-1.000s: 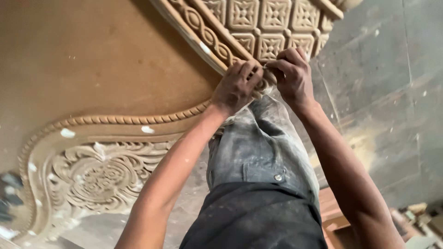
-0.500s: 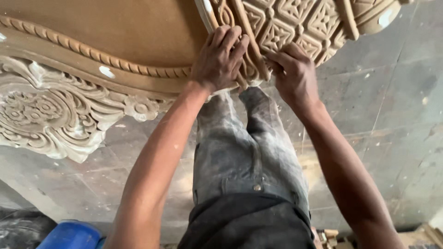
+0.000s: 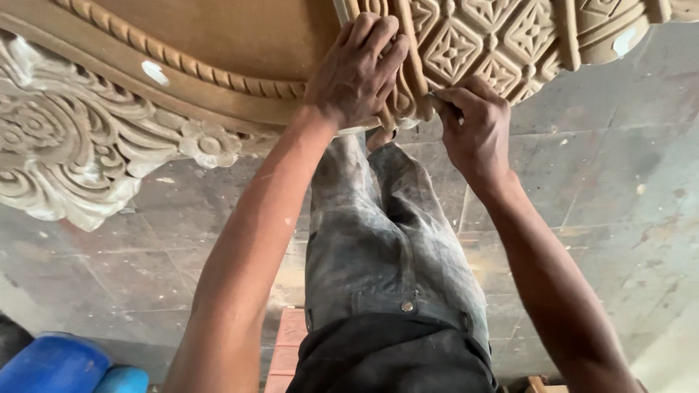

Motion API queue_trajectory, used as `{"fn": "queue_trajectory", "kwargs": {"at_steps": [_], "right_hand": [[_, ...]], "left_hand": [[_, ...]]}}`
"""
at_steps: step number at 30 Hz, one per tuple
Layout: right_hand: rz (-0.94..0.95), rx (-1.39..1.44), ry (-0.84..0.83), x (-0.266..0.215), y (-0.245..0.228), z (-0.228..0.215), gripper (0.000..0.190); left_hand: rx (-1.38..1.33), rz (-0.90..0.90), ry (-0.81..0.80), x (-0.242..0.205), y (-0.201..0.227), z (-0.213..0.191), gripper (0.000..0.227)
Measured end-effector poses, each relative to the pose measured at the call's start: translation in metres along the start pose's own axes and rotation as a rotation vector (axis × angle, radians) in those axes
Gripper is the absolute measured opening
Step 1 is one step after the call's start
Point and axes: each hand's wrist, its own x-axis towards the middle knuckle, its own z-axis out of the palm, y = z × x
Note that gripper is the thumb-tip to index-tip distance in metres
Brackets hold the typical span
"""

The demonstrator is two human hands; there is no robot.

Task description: The person sands the intricate detailed carvings of a wooden headboard by hand using a small piece of abrasive material.

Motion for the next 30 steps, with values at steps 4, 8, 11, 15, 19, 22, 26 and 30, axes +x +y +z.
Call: {"fn": "queue_trajectory", "kwargs": {"at_steps": [4,8,11,15,19,22,26,30], "right_hand": [[0.034,0.001,0.069,0.008,0.003,0.005,0.010],[-0.081,-0.109,-0.027,0.024,0.026,0.013,0.010],[-0.182,-0.176,-0.124,0.019,0.032,-0.013,0.014],[-0.216,-0.191,-0.121,0.020,0.036,-0.011,0.014],[-0.196,-0.192,-0.058,0.029,0.032,0.009,0.013],[-0.184,-0.150,-0.041,0.025,0.029,0.012,0.010],[-0.139,-0.122,-0.058,0.015,0.030,-0.008,0.010],[-0.134,-0.159,0.048,0.026,0.031,0.017,0.012]], "left_hand": [[-0.032,-0.019,0.042,-0.001,0.000,0.010,0.044],[0.025,0.000,0.055,-0.008,0.003,0.018,0.047],[0.027,-0.002,0.040,-0.001,-0.006,0.021,0.044],[-0.024,-0.039,0.017,-0.008,-0.001,0.024,0.037],[0.075,-0.023,0.073,-0.002,0.002,0.024,0.041],[0.051,-0.055,-0.056,-0.005,0.001,0.024,0.046],[0.119,-0.026,0.108,-0.003,-0.002,0.031,0.029],[0.018,-0.051,0.042,-0.001,0.001,0.034,0.026]]}}
